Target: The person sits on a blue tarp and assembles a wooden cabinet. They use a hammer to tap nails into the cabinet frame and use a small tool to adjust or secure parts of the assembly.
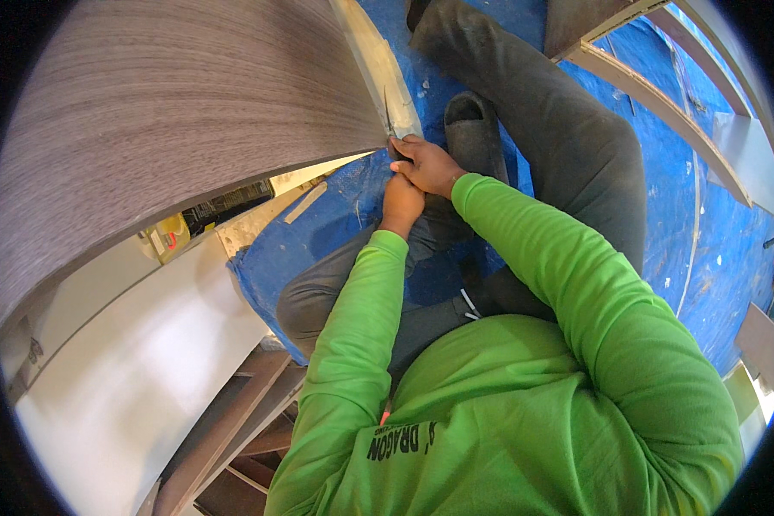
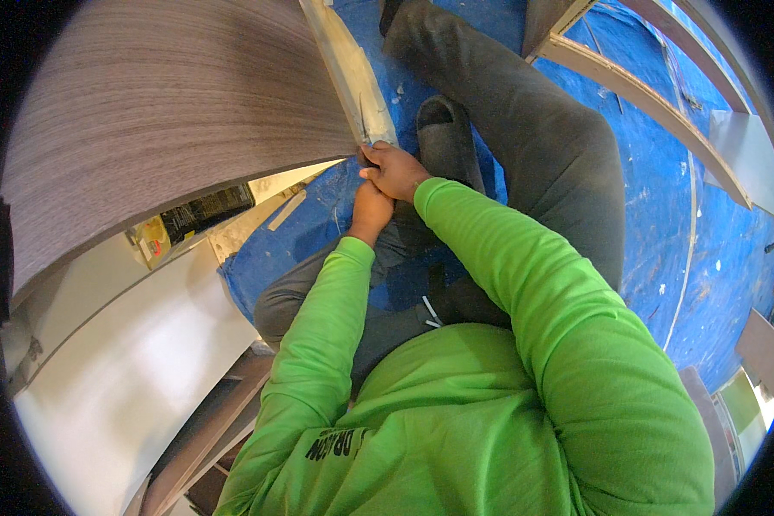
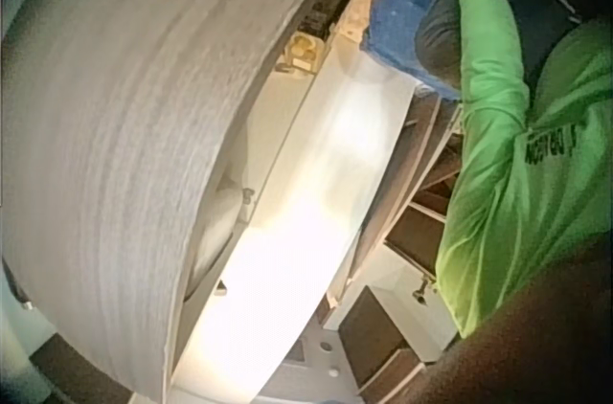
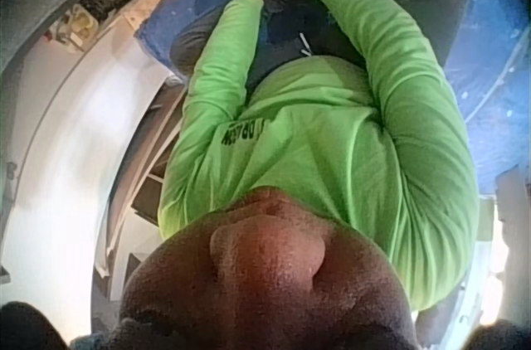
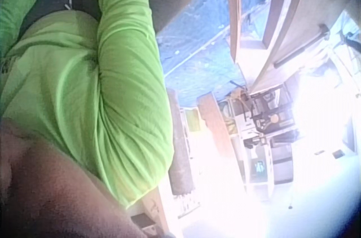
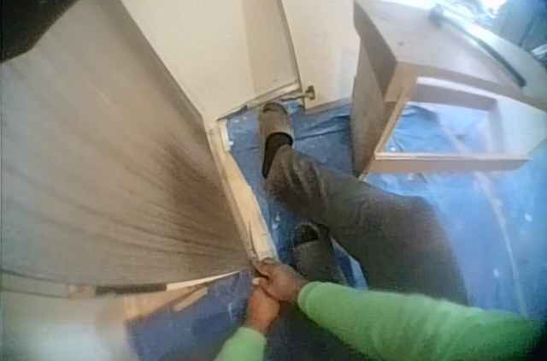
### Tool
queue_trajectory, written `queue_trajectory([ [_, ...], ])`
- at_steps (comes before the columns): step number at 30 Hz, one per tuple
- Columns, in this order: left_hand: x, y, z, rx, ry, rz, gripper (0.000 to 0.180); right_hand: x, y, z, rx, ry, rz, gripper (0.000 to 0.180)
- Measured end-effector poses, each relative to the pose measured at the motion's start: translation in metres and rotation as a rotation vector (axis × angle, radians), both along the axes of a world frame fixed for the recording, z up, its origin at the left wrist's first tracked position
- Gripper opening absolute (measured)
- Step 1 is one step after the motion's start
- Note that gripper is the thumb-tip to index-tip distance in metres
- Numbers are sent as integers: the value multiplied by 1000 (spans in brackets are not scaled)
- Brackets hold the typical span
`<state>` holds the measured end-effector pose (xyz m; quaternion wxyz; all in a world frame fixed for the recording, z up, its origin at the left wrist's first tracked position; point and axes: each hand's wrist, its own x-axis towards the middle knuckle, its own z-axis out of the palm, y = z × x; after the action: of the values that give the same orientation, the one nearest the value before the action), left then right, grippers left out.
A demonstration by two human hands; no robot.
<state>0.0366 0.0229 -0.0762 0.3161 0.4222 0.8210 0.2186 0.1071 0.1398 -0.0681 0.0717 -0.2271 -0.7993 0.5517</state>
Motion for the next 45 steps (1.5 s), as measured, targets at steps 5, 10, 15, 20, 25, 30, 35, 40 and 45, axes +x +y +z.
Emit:
queue_trajectory([
  [5,1,-2,-1,-34,-6,75,26,-1,-3,-1,37,36,-20,58],
  [10,2,-1,1,-3,25,50,24,-1,-2,-1,51,67,-23,56],
  [15,2,4,8,-46,65,-2,22,-1,-2,-4,40,90,-24,55],
  [20,3,1,7,39,70,30,20,-2,-1,-1,45,69,-6,54],
  [25,3,2,7,51,73,46,21,-3,1,-2,54,46,-2,53],
  [30,4,0,9,60,-20,231,29,0,2,14,45,-70,32,52],
  [35,-4,-7,10,75,-182,320,45,1,-1,12,70,-37,36,54],
  [40,-2,-1,28,39,-202,307,52,3,-3,12,70,-47,30,55],
  [45,-3,-4,20,144,-274,301,56,2,-7,12,91,-12,17,55],
])
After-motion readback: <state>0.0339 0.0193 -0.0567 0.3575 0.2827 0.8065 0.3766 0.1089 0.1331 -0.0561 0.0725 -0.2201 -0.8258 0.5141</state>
